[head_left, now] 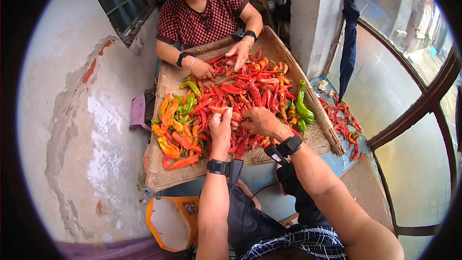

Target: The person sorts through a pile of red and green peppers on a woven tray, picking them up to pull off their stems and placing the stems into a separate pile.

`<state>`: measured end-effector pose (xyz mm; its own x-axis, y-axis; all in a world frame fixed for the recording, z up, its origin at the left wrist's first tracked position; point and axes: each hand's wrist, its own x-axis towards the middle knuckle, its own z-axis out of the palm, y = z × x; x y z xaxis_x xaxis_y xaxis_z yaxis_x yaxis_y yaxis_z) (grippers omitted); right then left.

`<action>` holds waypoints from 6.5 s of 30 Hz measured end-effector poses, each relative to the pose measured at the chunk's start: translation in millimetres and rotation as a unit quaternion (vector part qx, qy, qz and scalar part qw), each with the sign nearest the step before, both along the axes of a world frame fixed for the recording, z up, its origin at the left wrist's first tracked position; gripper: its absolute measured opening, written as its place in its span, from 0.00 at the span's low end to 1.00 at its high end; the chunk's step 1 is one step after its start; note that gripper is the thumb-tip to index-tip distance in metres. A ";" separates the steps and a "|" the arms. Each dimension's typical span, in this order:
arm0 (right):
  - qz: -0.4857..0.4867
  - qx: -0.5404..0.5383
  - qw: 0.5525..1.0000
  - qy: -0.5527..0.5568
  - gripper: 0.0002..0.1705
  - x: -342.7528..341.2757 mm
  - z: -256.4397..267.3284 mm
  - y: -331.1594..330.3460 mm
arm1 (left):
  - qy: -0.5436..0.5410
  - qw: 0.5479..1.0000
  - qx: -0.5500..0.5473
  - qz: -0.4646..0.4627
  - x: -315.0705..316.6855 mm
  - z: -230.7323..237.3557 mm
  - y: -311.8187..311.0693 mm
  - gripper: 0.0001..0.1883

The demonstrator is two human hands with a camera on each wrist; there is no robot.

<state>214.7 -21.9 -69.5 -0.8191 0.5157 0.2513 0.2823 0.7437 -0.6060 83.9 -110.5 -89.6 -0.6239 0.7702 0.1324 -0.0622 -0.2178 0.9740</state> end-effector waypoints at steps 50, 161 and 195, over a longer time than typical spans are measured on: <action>-0.067 -0.030 0.984 0.162 0.11 -3.1 9.0 2.1 | 0.556 0.790 -0.218 0.140 -26.4 -15.0 -8.2 0.12; -0.042 -0.406 0.878 0.250 0.18 -15.6 -5.9 26.0 | 0.598 0.756 -0.239 0.116 -25.0 -10.3 6.8 0.13; -0.056 -0.384 0.883 0.264 0.16 -23.8 -2.4 20.1 | 0.361 0.903 -0.224 0.068 -5.8 -3.5 20.2 0.18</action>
<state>190.9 -1.8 -71.9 -0.6250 0.7708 0.1236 -0.1440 0.0419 -0.9887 78.1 -90.4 -93.1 -0.5925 0.7699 0.2372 0.6218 0.2498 0.7422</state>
